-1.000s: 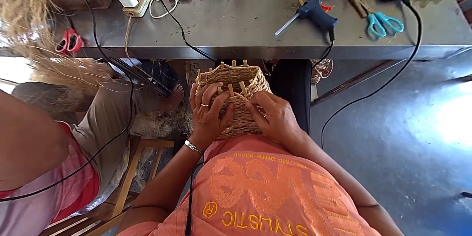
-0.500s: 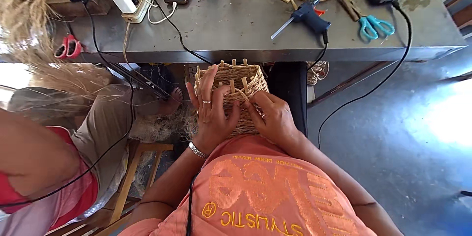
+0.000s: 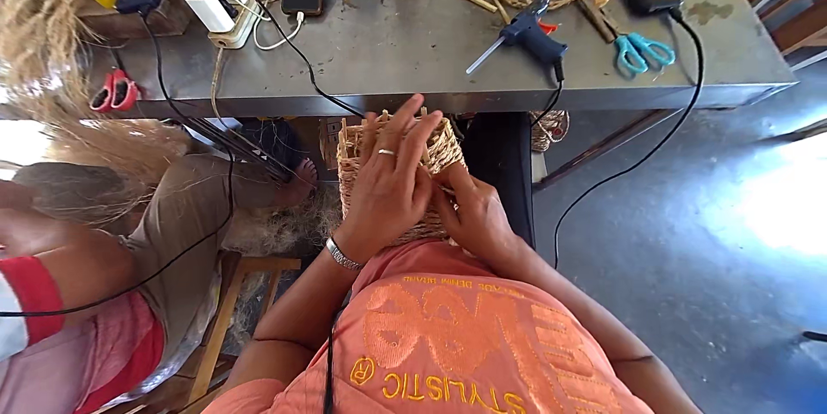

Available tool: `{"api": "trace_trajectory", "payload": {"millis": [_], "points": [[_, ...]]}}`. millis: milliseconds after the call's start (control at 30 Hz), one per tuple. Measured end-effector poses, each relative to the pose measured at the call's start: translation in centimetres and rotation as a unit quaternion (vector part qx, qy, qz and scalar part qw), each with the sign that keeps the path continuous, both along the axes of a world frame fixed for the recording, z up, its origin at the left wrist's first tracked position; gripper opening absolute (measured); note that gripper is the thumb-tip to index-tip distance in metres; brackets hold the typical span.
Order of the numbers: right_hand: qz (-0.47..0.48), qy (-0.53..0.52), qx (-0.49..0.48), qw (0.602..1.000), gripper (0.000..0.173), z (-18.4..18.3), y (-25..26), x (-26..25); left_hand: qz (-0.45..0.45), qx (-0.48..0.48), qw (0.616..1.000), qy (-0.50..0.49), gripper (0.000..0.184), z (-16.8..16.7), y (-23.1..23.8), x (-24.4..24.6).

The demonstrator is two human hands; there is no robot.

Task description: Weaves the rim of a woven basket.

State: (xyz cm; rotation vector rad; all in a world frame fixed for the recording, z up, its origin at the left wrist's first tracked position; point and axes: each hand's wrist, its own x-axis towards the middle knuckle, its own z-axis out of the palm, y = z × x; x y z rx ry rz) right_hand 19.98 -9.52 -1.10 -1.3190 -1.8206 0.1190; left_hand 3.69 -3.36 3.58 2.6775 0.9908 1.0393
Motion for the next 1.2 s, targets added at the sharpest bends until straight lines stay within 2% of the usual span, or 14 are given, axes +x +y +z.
{"api": "trace_trajectory", "payload": {"millis": [67,100,200,267,333,433,533,700,900,1067,1200], "points": [[-0.005,-0.006,-0.026,1.000,0.015,0.2,0.0,0.4,-0.002,-0.035,0.999,0.041,0.057,-0.2,0.7,0.4],[-0.002,-0.003,-0.051,0.999,0.016,0.5,0.0,0.8,-0.004,-0.045,0.998,0.046,0.050,-0.4,1.0,0.4],[0.038,0.056,-0.156,0.985,0.026,2.0,-0.3,2.8,-0.020,-0.071,0.996,0.042,0.036,-0.1,1.0,-0.1],[0.083,0.087,-0.234,0.965,0.035,3.2,-0.4,4.2,-0.039,-0.080,0.995,0.036,0.035,0.1,0.7,-0.7],[0.119,0.073,-0.278,0.950,0.040,3.9,-0.1,5.1,-0.054,-0.087,0.994,0.036,0.037,0.4,0.4,-1.2],[0.129,0.030,-0.246,0.960,0.035,4.6,0.3,5.8,-0.054,-0.101,0.993,0.040,0.036,1.0,0.0,-1.9],[0.100,-0.001,-0.161,0.982,0.027,6.0,0.7,5.4,-0.041,-0.082,0.995,0.042,0.032,1.4,-0.5,-2.6],[0.071,-0.073,-0.094,0.990,0.026,8.5,1.2,4.1,-0.037,-0.071,0.997,0.022,0.025,1.9,-0.6,-3.2],[0.081,-0.081,-0.079,0.990,0.022,8.3,2.7,3.4,-0.004,-0.124,0.992,0.002,0.024,1.4,-0.2,-3.7],[0.059,-0.085,0.000,0.995,0.019,7.3,4.2,1.8,0.020,-0.126,0.992,-0.007,0.022,0.9,-0.1,-3.4],[0.081,-0.052,0.039,0.995,0.018,6.4,5.9,1.2,0.038,-0.121,0.991,-0.044,0.022,0.1,0.4,-3.3]]}}
